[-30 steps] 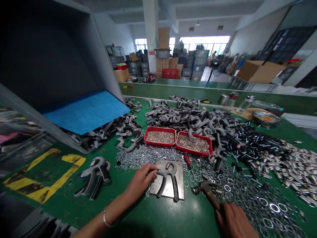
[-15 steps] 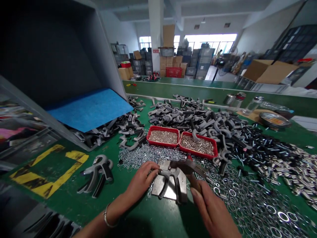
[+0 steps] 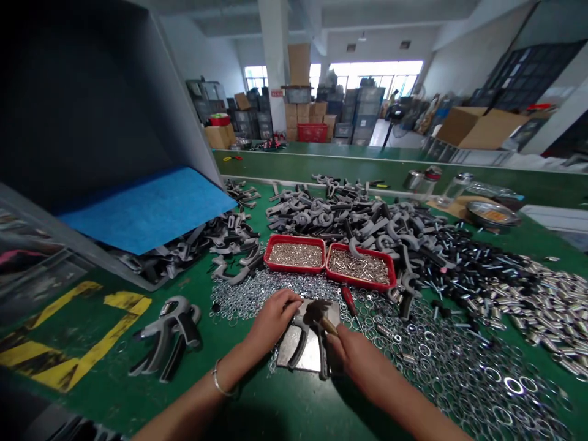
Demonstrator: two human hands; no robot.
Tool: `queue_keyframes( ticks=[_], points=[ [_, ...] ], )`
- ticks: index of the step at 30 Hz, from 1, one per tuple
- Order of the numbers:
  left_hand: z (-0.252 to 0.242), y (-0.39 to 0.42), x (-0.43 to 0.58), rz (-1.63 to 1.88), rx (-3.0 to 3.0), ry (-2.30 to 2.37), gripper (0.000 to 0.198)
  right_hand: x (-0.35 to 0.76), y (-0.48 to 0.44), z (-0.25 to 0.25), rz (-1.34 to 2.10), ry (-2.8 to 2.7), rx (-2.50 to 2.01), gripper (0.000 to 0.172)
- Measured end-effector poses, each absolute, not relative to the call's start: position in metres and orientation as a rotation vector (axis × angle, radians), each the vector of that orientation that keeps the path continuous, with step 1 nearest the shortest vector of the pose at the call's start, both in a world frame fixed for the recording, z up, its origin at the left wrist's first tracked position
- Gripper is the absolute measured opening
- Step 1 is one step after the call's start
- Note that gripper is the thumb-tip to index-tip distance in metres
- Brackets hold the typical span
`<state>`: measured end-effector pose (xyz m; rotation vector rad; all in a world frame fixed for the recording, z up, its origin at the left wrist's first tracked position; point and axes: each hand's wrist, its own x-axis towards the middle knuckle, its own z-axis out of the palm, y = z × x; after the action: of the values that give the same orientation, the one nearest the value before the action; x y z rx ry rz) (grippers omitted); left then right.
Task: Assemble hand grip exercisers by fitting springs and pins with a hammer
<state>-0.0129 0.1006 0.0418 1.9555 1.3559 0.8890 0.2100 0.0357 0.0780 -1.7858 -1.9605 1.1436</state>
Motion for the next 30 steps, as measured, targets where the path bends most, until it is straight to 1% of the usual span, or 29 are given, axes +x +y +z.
queue_keyframes(
  ticks=[2,4,7,11,14,21,30],
  points=[
    [0.040,0.112,-0.004,0.822,1.997,1.371,0.015,0.214,0.038,0.075,1.305,-1.817,-1.688,0.040],
    [0.038,0.121,0.002,0.761,2.035,1.366,0.016,0.219,0.032,0.070,1.413,-1.513,-1.638,0.043],
    [0.033,0.132,0.009,0.690,2.090,1.345,0.017,0.226,0.013,0.048,1.422,-1.031,-1.643,0.046],
    [0.031,0.139,0.016,0.588,2.165,1.339,0.019,0.231,-0.012,0.014,1.401,-0.733,-1.605,0.046],
    [0.032,0.141,0.018,0.525,2.213,1.333,0.020,0.231,-0.018,0.006,1.412,-0.669,-1.610,0.047],
    [0.031,0.140,0.022,0.429,2.323,1.349,0.018,0.220,-0.007,0.017,1.525,-0.704,-1.570,0.056],
    [0.033,0.139,0.026,0.379,2.414,1.339,0.018,0.219,-0.006,0.011,1.558,-0.757,-1.555,0.065]
  ],
)
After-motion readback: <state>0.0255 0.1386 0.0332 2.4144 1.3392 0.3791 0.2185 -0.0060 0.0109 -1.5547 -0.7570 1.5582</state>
